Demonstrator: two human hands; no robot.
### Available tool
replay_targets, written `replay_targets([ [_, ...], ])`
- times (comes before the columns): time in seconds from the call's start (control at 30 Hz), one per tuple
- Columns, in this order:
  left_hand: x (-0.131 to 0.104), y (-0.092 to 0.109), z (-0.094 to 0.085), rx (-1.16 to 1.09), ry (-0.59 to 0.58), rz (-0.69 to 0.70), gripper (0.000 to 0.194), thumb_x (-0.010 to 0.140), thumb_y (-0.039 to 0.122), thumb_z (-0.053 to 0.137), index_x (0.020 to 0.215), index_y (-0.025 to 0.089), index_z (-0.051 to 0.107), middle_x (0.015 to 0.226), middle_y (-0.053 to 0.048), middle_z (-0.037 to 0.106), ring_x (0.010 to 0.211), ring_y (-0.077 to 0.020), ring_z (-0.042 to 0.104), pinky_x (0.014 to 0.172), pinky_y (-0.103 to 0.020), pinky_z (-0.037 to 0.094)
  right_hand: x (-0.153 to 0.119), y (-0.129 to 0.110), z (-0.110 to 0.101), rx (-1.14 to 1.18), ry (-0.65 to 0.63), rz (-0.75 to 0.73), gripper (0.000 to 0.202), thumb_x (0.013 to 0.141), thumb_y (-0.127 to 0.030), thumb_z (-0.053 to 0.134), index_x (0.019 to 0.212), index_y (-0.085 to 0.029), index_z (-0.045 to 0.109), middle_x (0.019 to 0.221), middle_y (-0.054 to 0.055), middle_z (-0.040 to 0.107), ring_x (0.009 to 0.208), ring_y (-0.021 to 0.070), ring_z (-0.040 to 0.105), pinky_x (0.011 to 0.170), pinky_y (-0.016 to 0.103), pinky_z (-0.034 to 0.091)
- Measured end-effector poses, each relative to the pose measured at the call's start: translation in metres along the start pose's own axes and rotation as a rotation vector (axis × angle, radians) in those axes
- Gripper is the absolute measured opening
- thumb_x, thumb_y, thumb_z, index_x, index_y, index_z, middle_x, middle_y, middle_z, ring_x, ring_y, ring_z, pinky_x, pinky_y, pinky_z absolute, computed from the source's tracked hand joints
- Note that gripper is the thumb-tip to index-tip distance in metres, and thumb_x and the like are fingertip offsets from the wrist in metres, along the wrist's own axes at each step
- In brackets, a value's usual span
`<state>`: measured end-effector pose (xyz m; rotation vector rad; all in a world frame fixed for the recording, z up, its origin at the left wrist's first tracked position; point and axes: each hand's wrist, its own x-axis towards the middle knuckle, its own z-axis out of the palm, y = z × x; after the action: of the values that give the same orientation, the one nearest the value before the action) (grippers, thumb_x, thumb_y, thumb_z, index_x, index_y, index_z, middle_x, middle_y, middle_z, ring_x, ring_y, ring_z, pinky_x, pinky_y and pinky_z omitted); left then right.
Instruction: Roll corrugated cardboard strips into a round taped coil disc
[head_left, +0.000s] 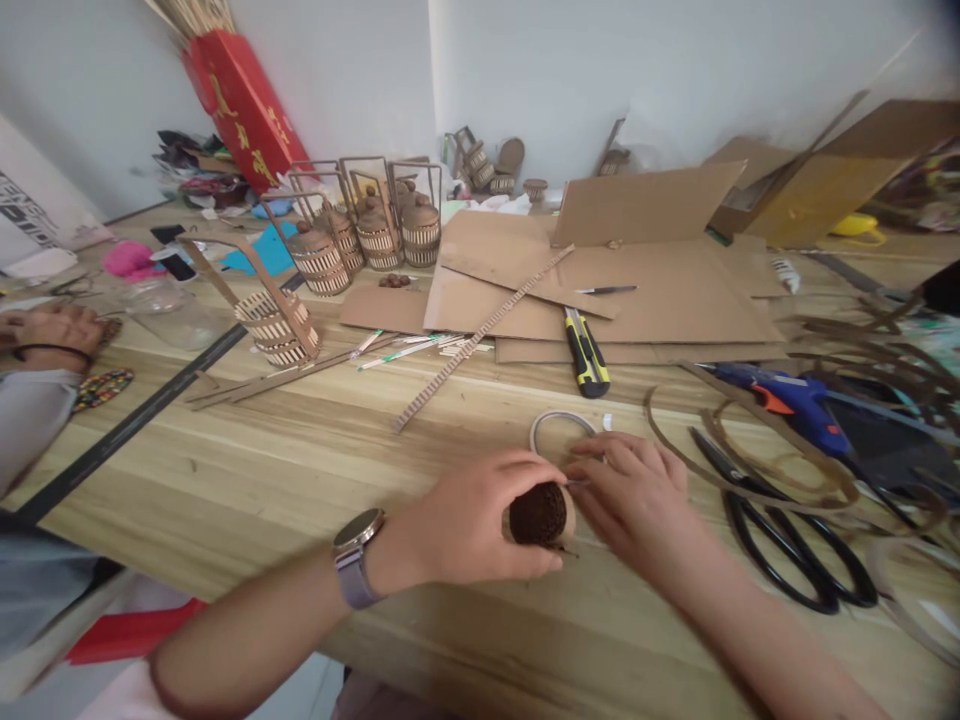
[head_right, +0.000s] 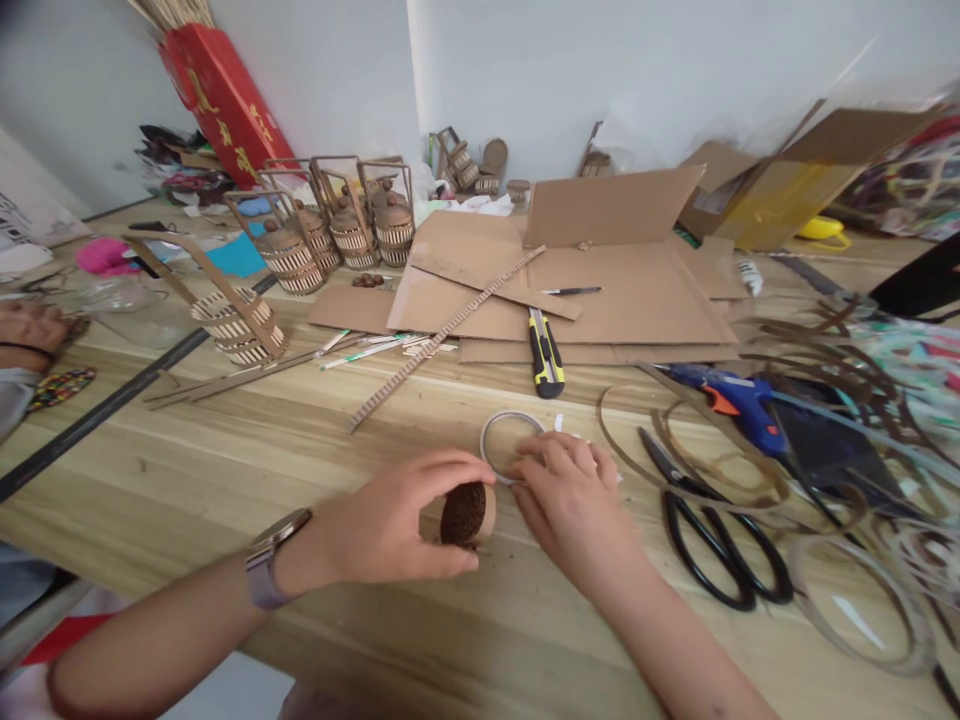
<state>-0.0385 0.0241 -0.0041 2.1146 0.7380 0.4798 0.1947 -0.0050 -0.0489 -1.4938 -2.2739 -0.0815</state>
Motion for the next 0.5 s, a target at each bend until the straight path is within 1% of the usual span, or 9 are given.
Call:
replay_targets([
  [0.07,0.000,-0.002,0.000,0.050,-0.095,0.013,0.061,0.072,0.034,0.081,0.126,0.013,0.061,0.151,-0.020,0.042,0.134,-0.0323,0.049,0.112,-0.042,0.041,0.001,-0.005,-0.002,0.044,0.014,-0.040,0.018,0.094,-0.021,0.052,0.097,-0.027,0.069,0.108,0.008,0.070,0.111,0.0297,0.056,0.091,0.052,0.041],
  [0.1,0.000,-0.003,0.000,0.070,-0.136,0.022,0.061,0.071,0.033,0.082,0.125,0.013,0.062,0.153,-0.020,0.039,0.134,-0.0333,0.049,0.112,-0.042,0.041,0.002,-0.005,-0.004,0.085,0.025,-0.061,0.019,0.094,-0.020,0.050,0.098,-0.026,0.067,0.110,0.008,0.069,0.113,0.0292,0.055,0.092,0.051,0.041],
  [0.13,0.000,-0.004,0.001,0.082,-0.173,0.035,0.060,0.070,0.033,0.082,0.123,0.013,0.062,0.153,-0.020,0.039,0.132,-0.0333,0.051,0.111,-0.042,0.042,0.003,-0.005,-0.006,0.126,0.039,-0.088,0.019,0.095,-0.019,0.049,0.100,-0.027,0.066,0.113,0.009,0.067,0.116,0.0288,0.054,0.093,0.050,0.042],
  [0.2,0.000,-0.006,0.001,0.085,-0.217,0.076,0.060,0.070,0.035,0.082,0.122,0.012,0.063,0.146,-0.018,0.050,0.125,-0.0322,0.058,0.109,-0.040,0.044,0.003,-0.003,-0.012,0.182,0.078,-0.143,0.018,0.095,-0.020,0.050,0.103,-0.027,0.065,0.121,0.009,0.063,0.121,0.0287,0.051,0.095,0.049,0.042],
  [0.27,0.000,-0.008,0.001,0.080,-0.220,0.103,0.061,0.070,0.038,0.081,0.123,0.012,0.064,0.139,-0.017,0.057,0.123,-0.0318,0.060,0.109,-0.039,0.044,0.004,-0.001,-0.016,0.190,0.137,-0.142,0.017,0.094,-0.023,0.054,0.107,-0.028,0.062,0.125,0.010,0.062,0.121,0.0293,0.052,0.096,0.049,0.043],
  [0.33,0.000,-0.008,0.001,0.074,-0.195,0.104,0.063,0.071,0.041,0.081,0.125,0.014,0.063,0.140,-0.016,0.057,0.126,-0.0320,0.057,0.110,-0.039,0.043,0.004,0.002,-0.019,0.185,0.175,-0.086,0.023,0.093,-0.029,0.058,0.116,-0.029,0.058,0.122,0.010,0.064,0.115,0.0290,0.057,0.093,0.048,0.047],
  [0.4,0.000,-0.007,0.002,0.063,-0.171,0.101,0.064,0.071,0.041,0.081,0.127,0.015,0.062,0.143,-0.015,0.055,0.130,-0.0312,0.054,0.112,-0.038,0.040,0.003,0.003,-0.020,0.179,0.183,-0.030,0.032,0.093,-0.034,0.060,0.123,-0.028,0.053,0.114,0.010,0.068,0.107,0.0279,0.062,0.088,0.045,0.050],
  [0.5,-0.001,-0.005,0.002,0.056,-0.142,0.108,0.064,0.072,0.040,0.081,0.127,0.014,0.062,0.142,-0.015,0.056,0.130,-0.0304,0.055,0.113,-0.037,0.040,0.002,0.003,-0.020,0.155,0.206,-0.004,0.030,0.094,-0.037,0.058,0.122,-0.028,0.052,0.107,0.008,0.070,0.099,0.0269,0.065,0.083,0.042,0.051],
])
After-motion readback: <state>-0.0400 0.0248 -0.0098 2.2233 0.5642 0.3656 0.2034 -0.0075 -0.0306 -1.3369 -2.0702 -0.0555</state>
